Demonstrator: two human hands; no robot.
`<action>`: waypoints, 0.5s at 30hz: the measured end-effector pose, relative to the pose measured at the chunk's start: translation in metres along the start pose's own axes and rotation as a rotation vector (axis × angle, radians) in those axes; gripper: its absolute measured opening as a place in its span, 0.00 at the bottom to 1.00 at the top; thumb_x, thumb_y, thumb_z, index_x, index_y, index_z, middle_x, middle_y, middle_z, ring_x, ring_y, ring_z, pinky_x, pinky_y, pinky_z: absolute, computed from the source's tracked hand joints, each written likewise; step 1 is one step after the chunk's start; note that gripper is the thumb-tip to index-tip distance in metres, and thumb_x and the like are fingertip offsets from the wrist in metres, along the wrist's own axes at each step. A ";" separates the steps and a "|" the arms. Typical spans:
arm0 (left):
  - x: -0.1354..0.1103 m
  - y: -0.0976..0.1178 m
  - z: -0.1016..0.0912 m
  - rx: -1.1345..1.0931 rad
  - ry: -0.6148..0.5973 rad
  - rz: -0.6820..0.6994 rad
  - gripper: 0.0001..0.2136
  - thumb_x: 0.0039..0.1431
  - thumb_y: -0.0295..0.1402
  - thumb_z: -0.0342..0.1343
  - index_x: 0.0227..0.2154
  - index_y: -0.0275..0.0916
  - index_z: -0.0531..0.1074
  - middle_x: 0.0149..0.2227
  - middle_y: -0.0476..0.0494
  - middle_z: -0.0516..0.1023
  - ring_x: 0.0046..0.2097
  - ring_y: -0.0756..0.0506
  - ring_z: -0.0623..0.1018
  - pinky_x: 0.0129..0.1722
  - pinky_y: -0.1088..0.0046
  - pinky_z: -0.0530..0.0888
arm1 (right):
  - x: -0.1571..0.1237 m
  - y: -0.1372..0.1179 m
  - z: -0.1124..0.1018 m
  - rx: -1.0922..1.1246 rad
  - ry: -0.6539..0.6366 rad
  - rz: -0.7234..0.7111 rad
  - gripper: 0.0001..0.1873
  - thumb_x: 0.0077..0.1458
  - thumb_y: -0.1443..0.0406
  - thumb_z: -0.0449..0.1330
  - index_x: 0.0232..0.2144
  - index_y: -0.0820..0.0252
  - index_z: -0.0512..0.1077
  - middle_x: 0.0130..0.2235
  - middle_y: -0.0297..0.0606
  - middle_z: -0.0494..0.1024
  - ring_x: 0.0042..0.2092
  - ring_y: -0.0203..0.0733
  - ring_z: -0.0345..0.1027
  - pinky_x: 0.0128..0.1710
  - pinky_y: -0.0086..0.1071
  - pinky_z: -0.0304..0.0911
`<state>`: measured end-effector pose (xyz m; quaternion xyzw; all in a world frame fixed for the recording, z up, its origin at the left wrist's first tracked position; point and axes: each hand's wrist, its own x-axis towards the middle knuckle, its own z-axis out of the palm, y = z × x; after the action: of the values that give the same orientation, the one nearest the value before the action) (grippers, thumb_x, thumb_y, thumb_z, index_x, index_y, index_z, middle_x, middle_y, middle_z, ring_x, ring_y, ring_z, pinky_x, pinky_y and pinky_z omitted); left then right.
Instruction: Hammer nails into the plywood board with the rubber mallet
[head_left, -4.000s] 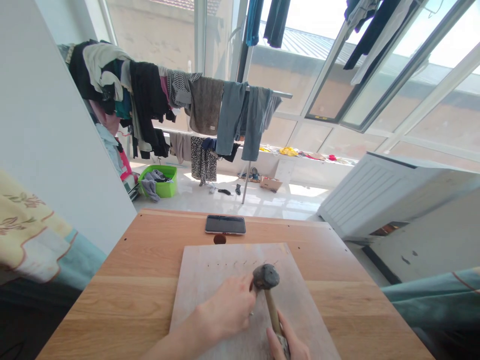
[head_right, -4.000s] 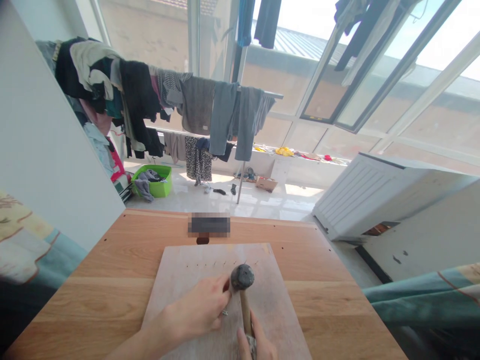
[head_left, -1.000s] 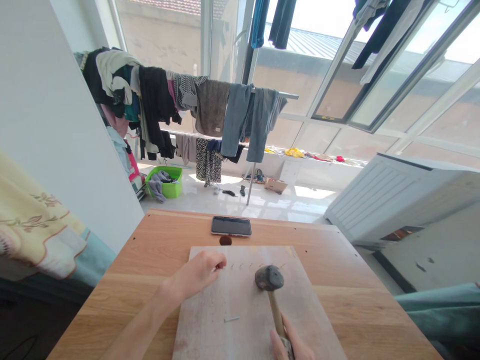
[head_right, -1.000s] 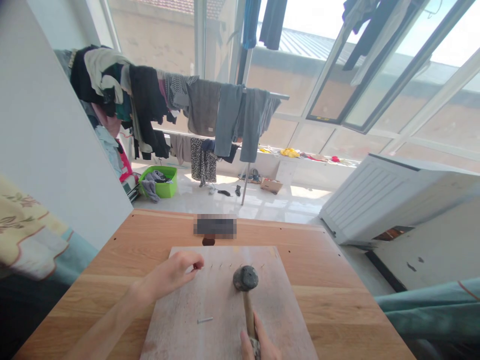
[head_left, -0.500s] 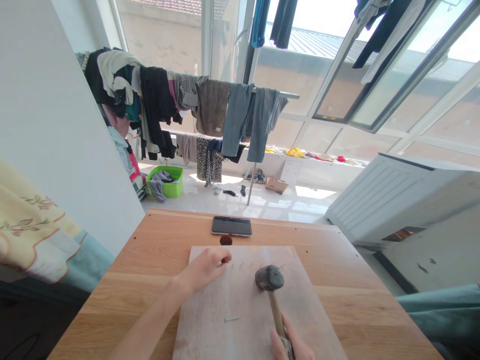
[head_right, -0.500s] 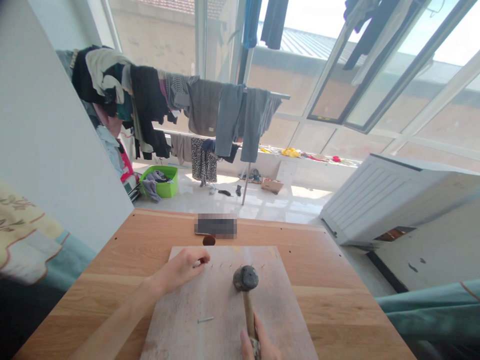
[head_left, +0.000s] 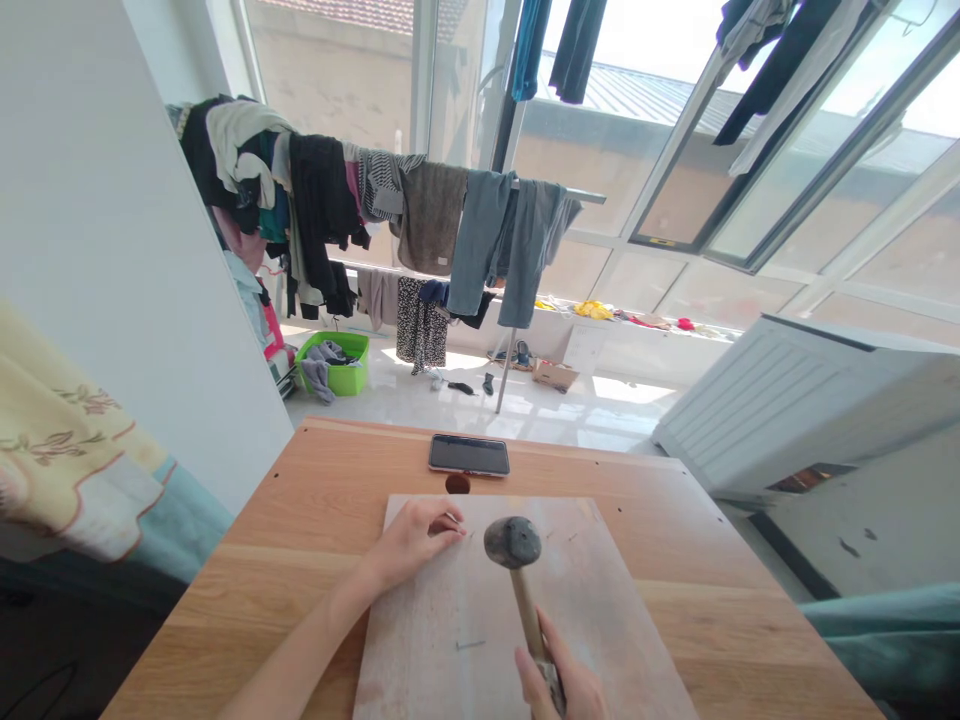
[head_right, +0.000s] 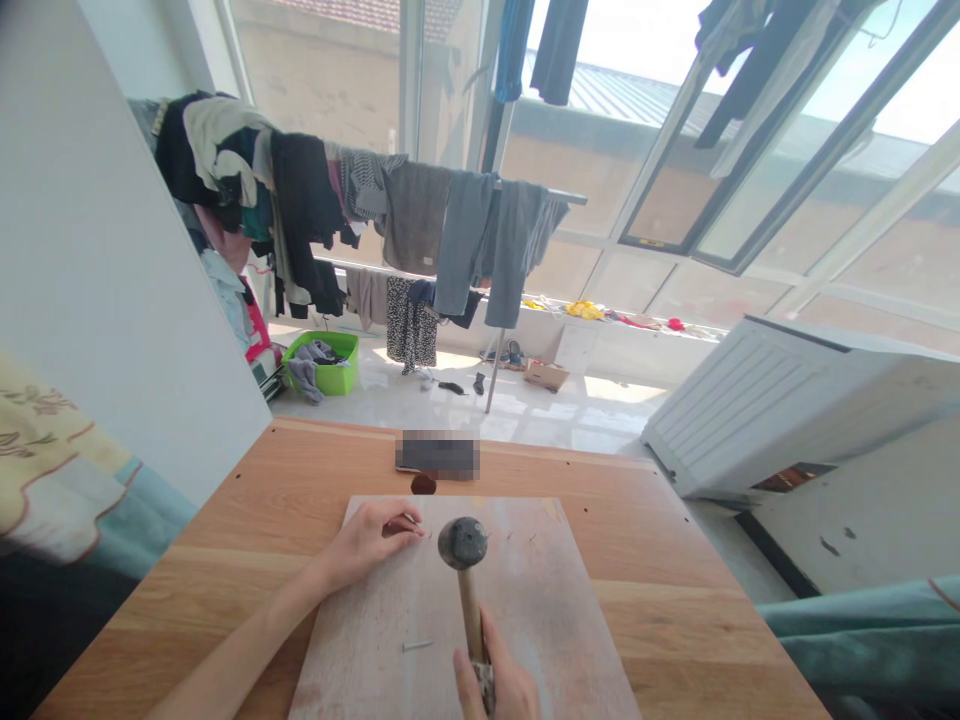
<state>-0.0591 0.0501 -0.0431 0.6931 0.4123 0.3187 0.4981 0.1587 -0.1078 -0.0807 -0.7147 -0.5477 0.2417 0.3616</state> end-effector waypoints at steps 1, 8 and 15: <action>0.000 0.000 0.000 0.006 0.007 0.003 0.05 0.56 0.30 0.59 0.36 0.38 0.74 0.38 0.44 0.84 0.41 0.44 0.83 0.43 0.72 0.75 | 0.002 -0.006 0.002 0.014 -0.007 -0.020 0.46 0.57 0.35 0.45 0.52 0.67 0.76 0.22 0.37 0.79 0.21 0.41 0.73 0.30 0.28 0.71; 0.002 -0.003 0.002 0.039 0.050 0.062 0.08 0.53 0.26 0.58 0.37 0.37 0.77 0.35 0.46 0.82 0.37 0.46 0.81 0.39 0.74 0.75 | 0.012 -0.043 0.011 0.093 -0.043 -0.092 0.40 0.59 0.38 0.48 0.52 0.65 0.76 0.26 0.40 0.81 0.24 0.44 0.76 0.33 0.29 0.71; 0.002 0.001 0.001 0.051 0.038 0.092 0.11 0.52 0.23 0.57 0.38 0.37 0.78 0.34 0.46 0.82 0.36 0.46 0.80 0.39 0.75 0.74 | 0.012 -0.041 0.019 0.032 -0.037 -0.125 0.41 0.61 0.38 0.44 0.53 0.64 0.75 0.37 0.47 0.86 0.37 0.51 0.82 0.36 0.32 0.73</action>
<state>-0.0577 0.0511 -0.0426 0.7177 0.3972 0.3439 0.4571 0.1225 -0.0861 -0.0600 -0.6685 -0.5941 0.2407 0.3773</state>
